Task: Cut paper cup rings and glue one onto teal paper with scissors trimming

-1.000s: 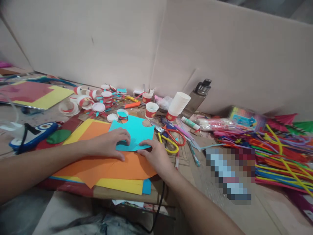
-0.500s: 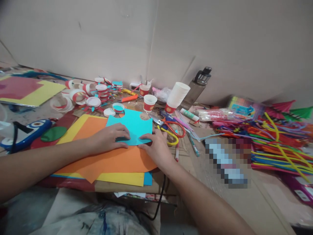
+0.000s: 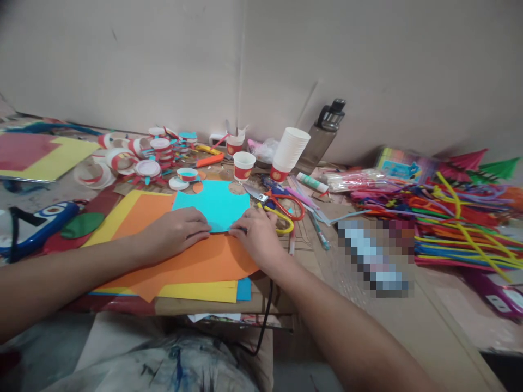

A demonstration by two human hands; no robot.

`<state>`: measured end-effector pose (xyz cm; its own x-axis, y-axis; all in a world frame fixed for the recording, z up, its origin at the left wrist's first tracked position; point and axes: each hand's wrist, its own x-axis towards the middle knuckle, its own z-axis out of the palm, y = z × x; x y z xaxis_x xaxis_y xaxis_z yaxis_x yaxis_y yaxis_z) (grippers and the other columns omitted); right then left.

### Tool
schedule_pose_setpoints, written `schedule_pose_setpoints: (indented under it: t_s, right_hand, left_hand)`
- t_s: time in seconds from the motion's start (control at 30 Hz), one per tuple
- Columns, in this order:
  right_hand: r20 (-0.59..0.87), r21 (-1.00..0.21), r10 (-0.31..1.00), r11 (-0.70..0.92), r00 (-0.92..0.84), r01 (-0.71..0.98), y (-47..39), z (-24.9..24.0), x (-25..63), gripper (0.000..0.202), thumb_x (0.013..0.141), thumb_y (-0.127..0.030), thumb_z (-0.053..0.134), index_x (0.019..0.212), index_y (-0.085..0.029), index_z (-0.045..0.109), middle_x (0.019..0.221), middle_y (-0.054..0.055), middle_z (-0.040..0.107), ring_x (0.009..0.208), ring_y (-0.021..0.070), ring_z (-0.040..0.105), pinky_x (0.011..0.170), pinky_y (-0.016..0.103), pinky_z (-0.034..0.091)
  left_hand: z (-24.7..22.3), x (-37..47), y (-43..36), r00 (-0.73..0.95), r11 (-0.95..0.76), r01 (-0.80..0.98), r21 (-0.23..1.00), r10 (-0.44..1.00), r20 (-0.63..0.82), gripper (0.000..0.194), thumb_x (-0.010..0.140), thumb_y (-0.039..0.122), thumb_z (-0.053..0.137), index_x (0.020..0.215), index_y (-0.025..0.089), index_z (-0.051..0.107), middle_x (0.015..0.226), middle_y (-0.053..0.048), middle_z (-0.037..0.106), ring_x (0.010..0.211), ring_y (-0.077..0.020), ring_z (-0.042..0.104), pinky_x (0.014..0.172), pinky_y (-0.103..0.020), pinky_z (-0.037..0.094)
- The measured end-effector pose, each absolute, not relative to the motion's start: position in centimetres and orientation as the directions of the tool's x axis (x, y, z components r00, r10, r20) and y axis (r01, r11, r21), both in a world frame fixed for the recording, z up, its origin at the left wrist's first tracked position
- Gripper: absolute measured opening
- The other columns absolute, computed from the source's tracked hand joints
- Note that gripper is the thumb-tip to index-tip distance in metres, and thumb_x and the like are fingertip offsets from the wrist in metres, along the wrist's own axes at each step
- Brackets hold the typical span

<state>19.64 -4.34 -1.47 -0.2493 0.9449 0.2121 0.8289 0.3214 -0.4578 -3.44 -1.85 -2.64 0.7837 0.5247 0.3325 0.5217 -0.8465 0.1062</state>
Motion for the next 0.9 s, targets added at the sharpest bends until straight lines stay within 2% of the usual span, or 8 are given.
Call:
schedule_pose_setpoints:
  t_s: [0.1,0.23,0.37,0.5,0.73,0.9]
  right_hand:
    - [0.242,-0.494,0.922,0.386,-0.304,0.779,-4.2,-1.9,19.8,0.002,0.078,-0.021,0.078,0.078,-0.022,0.077,0.089,0.005,0.07,0.09,0.0211,0.06,0.082,0.038,0.036]
    - [0.305,-0.484,0.88,0.473,-0.364,0.736,-3.8,-3.0,19.7,0.017,0.071,-0.027,0.083,0.087,-0.023,0.077,0.093,0.006,0.069,0.094,0.0227,0.059,0.084,0.038,0.038]
    - [0.34,-0.472,0.834,0.55,-0.434,0.689,-3.3,-3.5,19.5,0.003,0.079,-0.023,0.077,0.082,-0.022,0.077,0.085,0.005,0.069,0.086,0.0188,0.06,0.08,0.034,0.04]
    - [0.346,-0.472,0.822,0.569,-0.452,0.674,-3.3,-3.1,19.4,0.006,0.082,-0.019,0.073,0.077,-0.02,0.077,0.078,0.004,0.067,0.078,0.0161,0.06,0.073,0.03,0.041]
    - [0.321,-0.513,0.846,0.533,-0.425,0.673,-3.6,-2.9,19.3,0.005,0.081,-0.019,0.074,0.076,-0.021,0.077,0.077,0.002,0.064,0.078,0.0145,0.059,0.074,0.028,0.044]
    - [0.348,-0.489,0.822,0.569,-0.45,0.662,-3.4,-3.3,19.4,0.007,0.081,-0.019,0.073,0.075,-0.019,0.076,0.075,0.003,0.062,0.079,0.0152,0.058,0.074,0.028,0.044]
  left_hand:
    - [-2.8,-3.4,-2.0,0.793,-0.856,0.516,0.027,0.489,0.363,0.023,0.095,0.023,0.051,0.088,0.015,0.071,0.087,-0.007,0.068,0.083,-0.0188,0.06,0.071,-0.031,0.047]
    - [-3.1,-3.4,-1.9,0.807,-0.865,0.501,-0.018,0.459,0.371,0.02,0.095,0.021,0.052,0.086,0.017,0.07,0.083,-0.005,0.066,0.081,-0.0179,0.058,0.067,-0.029,0.044]
    - [-3.1,-3.5,-2.1,0.817,-0.863,0.503,-0.049,0.456,0.353,0.02,0.095,0.021,0.052,0.086,0.017,0.069,0.082,-0.004,0.065,0.079,-0.0175,0.057,0.066,-0.029,0.043]
    - [-2.8,-3.4,-2.5,0.808,-0.847,0.525,-0.085,0.465,0.362,0.021,0.094,0.025,0.053,0.085,0.016,0.07,0.079,-0.005,0.064,0.078,-0.0189,0.056,0.064,-0.03,0.042]
    - [-2.9,-3.4,-2.6,0.809,-0.852,0.521,-0.042,0.478,0.343,0.028,0.097,0.033,0.049,0.086,0.017,0.07,0.079,-0.006,0.063,0.079,-0.019,0.057,0.067,-0.031,0.043]
    - [-3.0,-3.5,-2.7,0.816,-0.858,0.513,-0.04,0.472,0.335,0.023,0.097,0.024,0.048,0.086,0.017,0.068,0.079,-0.005,0.062,0.079,-0.0194,0.055,0.065,-0.031,0.04]
